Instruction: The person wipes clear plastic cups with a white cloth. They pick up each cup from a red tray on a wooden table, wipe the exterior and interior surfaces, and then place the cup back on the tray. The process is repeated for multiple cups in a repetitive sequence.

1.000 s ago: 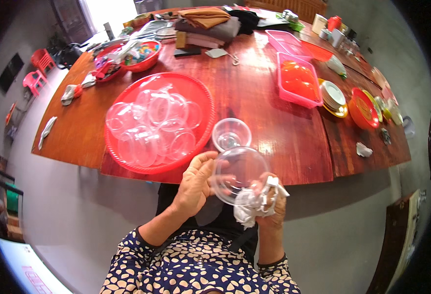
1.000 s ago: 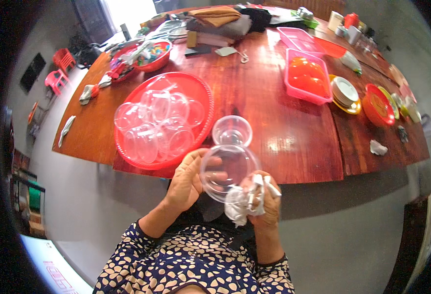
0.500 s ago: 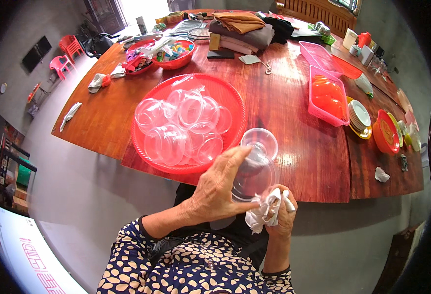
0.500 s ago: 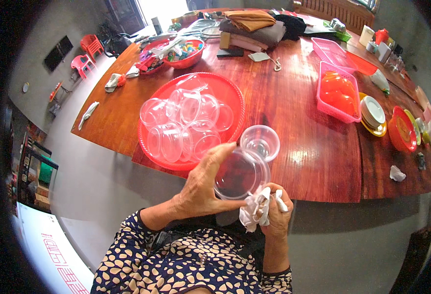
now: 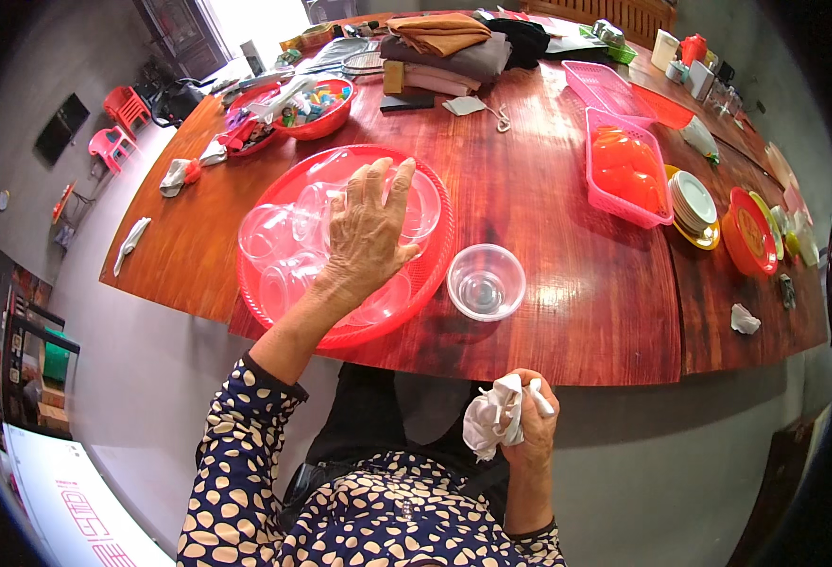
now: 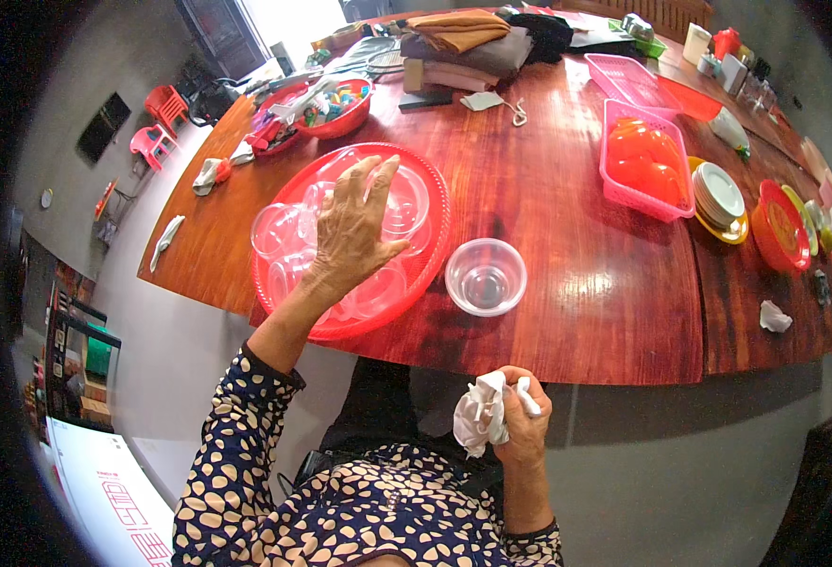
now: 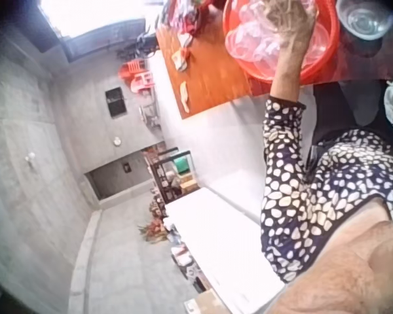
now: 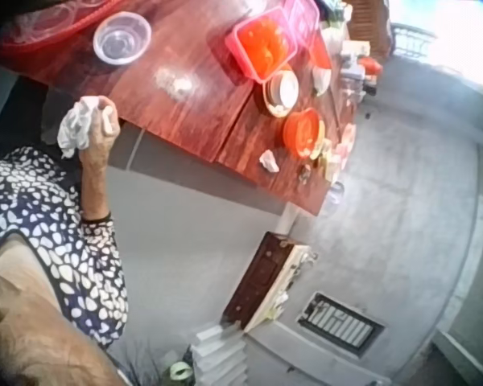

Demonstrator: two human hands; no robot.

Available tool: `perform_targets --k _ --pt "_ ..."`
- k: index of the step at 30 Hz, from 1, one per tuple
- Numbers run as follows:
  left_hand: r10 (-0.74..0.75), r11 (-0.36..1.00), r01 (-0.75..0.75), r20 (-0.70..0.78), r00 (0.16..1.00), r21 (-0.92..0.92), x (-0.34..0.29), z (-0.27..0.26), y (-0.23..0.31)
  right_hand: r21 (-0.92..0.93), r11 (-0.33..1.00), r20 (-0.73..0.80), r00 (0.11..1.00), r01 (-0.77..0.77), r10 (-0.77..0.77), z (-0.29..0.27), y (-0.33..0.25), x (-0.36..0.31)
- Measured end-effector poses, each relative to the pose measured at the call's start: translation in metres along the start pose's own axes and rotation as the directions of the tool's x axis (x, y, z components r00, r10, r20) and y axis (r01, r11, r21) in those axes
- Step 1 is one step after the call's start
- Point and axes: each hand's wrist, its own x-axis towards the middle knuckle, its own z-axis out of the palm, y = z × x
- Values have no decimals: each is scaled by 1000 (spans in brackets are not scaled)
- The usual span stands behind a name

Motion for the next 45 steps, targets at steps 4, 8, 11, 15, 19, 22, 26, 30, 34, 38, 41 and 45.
perform_targets --k 4,8,11,15,19,22,26,30,34,38,41,45 --pt "32 998 -34 45 998 58 7 19 2 34 999 -31 999 -26 27 -5 -1 -3" --pt "76 993 -83 86 993 80 10 30 4 46 999 -29 1000 -1 2 -8 0 -2" --pt "73 997 -76 127 989 19 13 36 2 52 999 -17 1000 11 -11 -9 0 -1" --pt "10 999 -1 223 975 -42 14 28 3 67 998 -22 1000 6 -5 -11 0 -2" --pt "-14 999 23 214 977 -42 11 14 9 72 997 -16 1000 -13 14 -13 -1 -5" --pt "141 981 -135 35 989 -141 4 6 23 64 998 -19 999 -29 31 -15 -2 -5" --pt "366 909 -343 58 929 -237 -22 17 65 63 998 -19 1000 -2 3 -11 -1 -7" --pt "418 901 -385 164 893 -202 -57 64 96 54 998 -26 1000 -11 13 -9 -5 -9" --pt "423 906 -383 375 825 -178 -63 103 94 71 997 -27 999 29 -27 -16 -9 -15" --pt "404 889 -327 216 889 -320 -63 109 89 82 996 -8 999 39 -38 -20 -10 -18" --pt "364 870 -273 162 917 -411 -56 100 91 102 995 -7 1000 25 -25 -20 -8 -18" --pt "313 886 -186 253 916 -425 -51 93 92 92 995 -18 1000 24 -22 -19 -7 -18"
